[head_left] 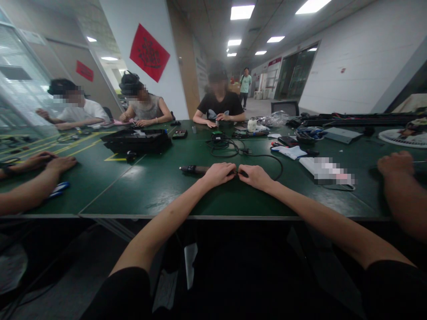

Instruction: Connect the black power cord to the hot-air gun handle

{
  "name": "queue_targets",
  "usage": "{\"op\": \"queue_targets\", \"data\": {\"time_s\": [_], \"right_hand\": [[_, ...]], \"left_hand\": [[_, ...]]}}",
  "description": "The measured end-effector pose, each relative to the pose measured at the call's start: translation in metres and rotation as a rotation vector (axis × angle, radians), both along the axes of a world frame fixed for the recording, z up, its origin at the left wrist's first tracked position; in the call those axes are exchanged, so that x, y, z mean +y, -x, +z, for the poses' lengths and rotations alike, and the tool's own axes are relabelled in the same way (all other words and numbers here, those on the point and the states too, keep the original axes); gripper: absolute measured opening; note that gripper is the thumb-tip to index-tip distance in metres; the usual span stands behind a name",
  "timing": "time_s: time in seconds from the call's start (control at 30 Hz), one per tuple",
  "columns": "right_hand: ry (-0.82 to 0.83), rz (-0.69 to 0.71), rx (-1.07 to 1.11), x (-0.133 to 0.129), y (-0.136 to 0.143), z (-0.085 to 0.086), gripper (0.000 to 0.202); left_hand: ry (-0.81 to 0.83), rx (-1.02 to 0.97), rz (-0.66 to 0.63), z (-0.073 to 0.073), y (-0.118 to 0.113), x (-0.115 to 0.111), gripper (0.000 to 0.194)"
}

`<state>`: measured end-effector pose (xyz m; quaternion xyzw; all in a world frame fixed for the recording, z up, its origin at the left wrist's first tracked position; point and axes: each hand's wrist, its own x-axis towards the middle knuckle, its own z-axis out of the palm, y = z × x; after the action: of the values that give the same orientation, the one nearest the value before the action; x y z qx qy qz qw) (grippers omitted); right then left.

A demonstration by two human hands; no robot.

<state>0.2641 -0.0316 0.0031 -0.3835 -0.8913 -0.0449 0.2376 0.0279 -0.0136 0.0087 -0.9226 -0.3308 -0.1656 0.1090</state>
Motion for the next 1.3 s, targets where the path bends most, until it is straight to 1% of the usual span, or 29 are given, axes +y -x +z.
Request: {"op": "queue_targets", "data": {"time_s": [0.17, 0.33, 0.47, 0.67, 0.83, 1.0, 1.17, 1.3], "right_hand": [[0.006, -0.011, -0.001, -0.0007, 0.0003, 0.0008, 0.005], [0.005, -0.011, -0.007, -0.0005, 0.0002, 0.0008, 0.006], [0.003, -0.008, -0.008, 0.0009, -0.0003, -0.0009, 0.006], [-0.003, 0.005, -0.002, 0.0015, -0.0008, -0.0017, 0.004], [0.004, 0.006, 0.006, 0.0012, -0.0009, -0.0008, 0.005], [0.008, 0.012, 0.000, 0.0009, -0.0003, -0.0006, 0.004], [0.003, -0.016, -0.008, -0.0004, 0.0001, 0.0003, 0.006], [0.004, -0.007, -0.008, -0.0006, 0.0003, 0.0009, 0.005]], "left_hand": [[-0.020, 0.023, -0.029, 0.0010, -0.0003, -0.0014, 0.023], [-0.023, 0.027, -0.007, 0.0004, -0.0005, -0.0012, 0.024], [-0.020, 0.032, -0.025, 0.0001, -0.0002, -0.0018, 0.024], [-0.006, 0.026, 0.009, -0.0003, -0.0007, -0.0020, 0.022], [-0.024, 0.018, -0.019, -0.0007, -0.0009, -0.0022, 0.022], [0.005, 0.010, 0.015, -0.0012, -0.0014, -0.0009, 0.021], [0.006, -0.003, -0.004, -0.0001, -0.0011, -0.0026, 0.022], [0.021, 0.000, 0.026, -0.0009, -0.0014, -0.0012, 0.021]]}}
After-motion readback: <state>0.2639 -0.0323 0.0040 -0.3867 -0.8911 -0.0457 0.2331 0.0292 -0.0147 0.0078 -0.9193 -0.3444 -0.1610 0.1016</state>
